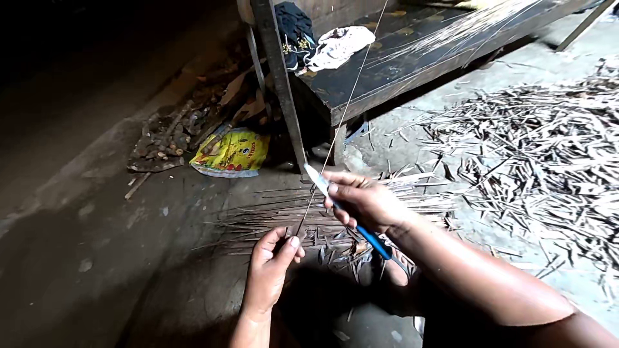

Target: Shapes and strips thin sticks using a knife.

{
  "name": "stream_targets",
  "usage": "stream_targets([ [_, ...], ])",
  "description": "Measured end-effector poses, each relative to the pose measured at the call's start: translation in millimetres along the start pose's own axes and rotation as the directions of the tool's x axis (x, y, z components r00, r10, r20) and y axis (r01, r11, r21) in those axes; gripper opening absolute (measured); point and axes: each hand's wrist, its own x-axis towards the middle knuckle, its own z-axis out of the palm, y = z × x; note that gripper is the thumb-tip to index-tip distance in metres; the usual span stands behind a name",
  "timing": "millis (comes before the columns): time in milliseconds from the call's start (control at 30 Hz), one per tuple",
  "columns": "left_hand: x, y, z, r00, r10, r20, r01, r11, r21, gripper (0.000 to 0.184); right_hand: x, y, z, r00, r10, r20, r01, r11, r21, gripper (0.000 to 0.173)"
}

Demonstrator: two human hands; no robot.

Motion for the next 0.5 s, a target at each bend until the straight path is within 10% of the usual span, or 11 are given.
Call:
stream_targets([
  [167, 0, -12, 5, 0.901, 0.425, -0.084, -0.260, 0.685, 0.681, 0.012, -9, 29, 24, 0.989, 0.081, 0.125, -0.068, 0.993, -0.099, 0.037],
  [500, -3, -10, 4, 0.821, 0.571, -0.004, -0.345, 0.501, 0.794, 0.013, -3, 6, 16, 1.000, 0.008, 0.008, -0.008, 0.999, -0.045, 0.037],
])
